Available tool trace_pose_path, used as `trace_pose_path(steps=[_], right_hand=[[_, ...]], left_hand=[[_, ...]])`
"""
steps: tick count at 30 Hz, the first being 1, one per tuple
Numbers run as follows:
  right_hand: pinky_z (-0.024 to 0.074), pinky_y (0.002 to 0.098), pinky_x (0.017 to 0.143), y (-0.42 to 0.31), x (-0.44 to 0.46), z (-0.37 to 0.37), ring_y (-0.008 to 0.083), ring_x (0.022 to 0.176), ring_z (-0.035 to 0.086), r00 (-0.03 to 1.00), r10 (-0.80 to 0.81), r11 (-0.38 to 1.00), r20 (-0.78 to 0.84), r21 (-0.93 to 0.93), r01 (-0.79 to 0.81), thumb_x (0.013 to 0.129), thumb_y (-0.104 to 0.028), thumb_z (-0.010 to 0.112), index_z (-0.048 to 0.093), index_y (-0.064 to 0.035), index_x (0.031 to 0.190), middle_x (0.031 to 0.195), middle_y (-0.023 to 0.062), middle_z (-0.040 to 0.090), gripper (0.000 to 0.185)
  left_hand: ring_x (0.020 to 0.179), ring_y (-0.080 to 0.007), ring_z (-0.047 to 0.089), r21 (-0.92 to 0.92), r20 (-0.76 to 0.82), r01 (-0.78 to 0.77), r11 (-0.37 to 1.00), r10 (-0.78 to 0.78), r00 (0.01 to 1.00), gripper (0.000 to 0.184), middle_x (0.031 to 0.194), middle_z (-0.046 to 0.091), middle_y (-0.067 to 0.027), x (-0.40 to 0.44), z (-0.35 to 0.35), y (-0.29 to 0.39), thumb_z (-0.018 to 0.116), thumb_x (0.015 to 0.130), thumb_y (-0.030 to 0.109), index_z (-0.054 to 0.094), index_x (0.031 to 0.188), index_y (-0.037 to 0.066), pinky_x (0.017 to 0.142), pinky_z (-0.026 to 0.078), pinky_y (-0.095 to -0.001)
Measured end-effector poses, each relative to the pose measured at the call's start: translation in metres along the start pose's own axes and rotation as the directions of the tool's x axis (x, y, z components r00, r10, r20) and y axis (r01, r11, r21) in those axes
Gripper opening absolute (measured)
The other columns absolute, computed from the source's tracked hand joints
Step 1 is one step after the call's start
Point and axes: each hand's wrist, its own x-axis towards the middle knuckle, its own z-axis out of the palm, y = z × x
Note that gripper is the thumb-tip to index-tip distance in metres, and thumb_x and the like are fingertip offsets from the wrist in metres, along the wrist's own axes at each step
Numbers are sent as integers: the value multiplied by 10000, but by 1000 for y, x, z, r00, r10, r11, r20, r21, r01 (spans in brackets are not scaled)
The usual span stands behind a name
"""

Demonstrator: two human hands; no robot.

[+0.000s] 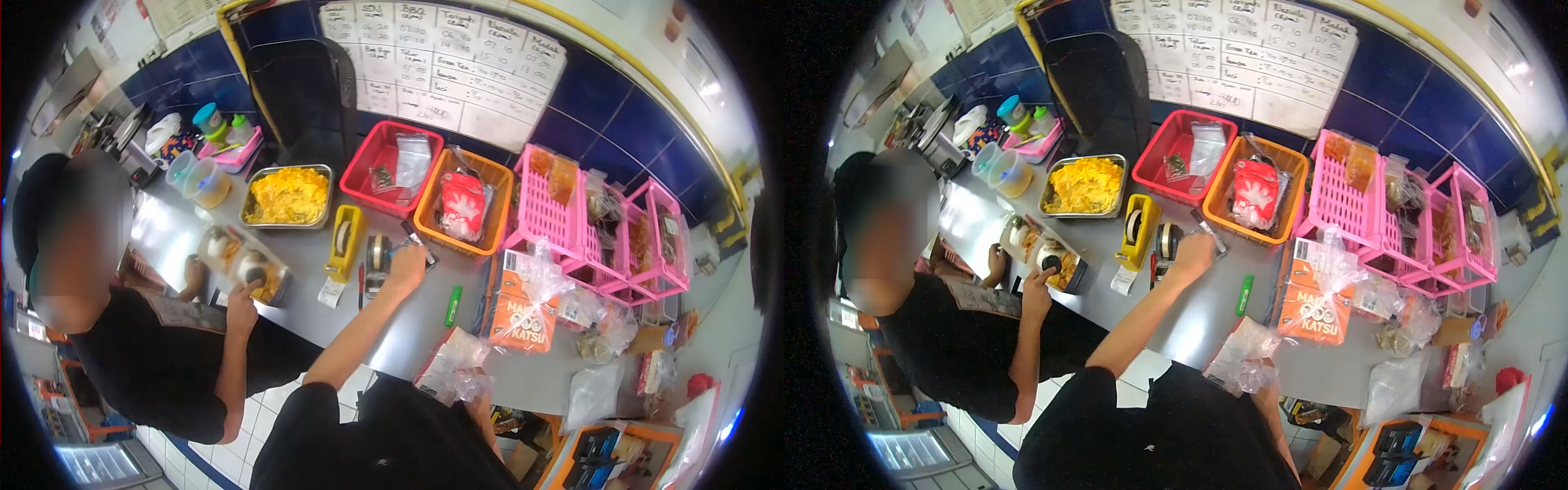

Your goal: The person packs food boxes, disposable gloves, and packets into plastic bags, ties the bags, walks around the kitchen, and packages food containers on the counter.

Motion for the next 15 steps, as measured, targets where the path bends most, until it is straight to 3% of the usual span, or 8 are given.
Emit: trace_pose_path(steps=[2,4,7,14,15], right_hand=[[525,376,738,20,-4,3,253,853,659,986,167,978,27,124,-169,874,-155,634,677,-30,990,943,125,660,176],[522,394,759,67,-11,12,278,877,653,992,126,991,19,41,-127,882,-152,631,684,-39,992,953,133,664,166],[519,413,779,45,-10,8,304,895,643,993,117,982,5,-153,-115,884,-154,631,690,-53,1000,962,140,666,165],[528,391,753,33,-8,7,275,873,645,995,102,992,-2,-81,-102,900,-160,625,664,-44,1023,944,115,661,174],[533,387,748,21,-5,2,263,865,645,995,96,995,5,7,-96,911,-155,614,648,-44,1034,931,110,655,168]], left_hand=[[775,-356,703,48,-13,-18,999,18,1000,106,812,700,-192,12,25,-9,613,792,72,711,798,30,678,567,-463],[752,-348,710,98,-31,-12,995,15,999,123,773,701,-174,23,51,-21,608,792,78,724,762,51,674,573,-447],[749,-343,712,93,-5,-27,995,28,1000,123,784,706,-173,23,38,-17,612,797,88,729,775,58,671,576,-441],[788,-373,705,65,-12,81,995,-81,997,110,808,703,-192,18,-1,-6,612,790,88,707,772,36,700,566,-480],[784,-372,705,121,30,46,992,-50,998,113,810,703,-193,20,2,-9,613,789,94,708,774,35,700,567,-476]])
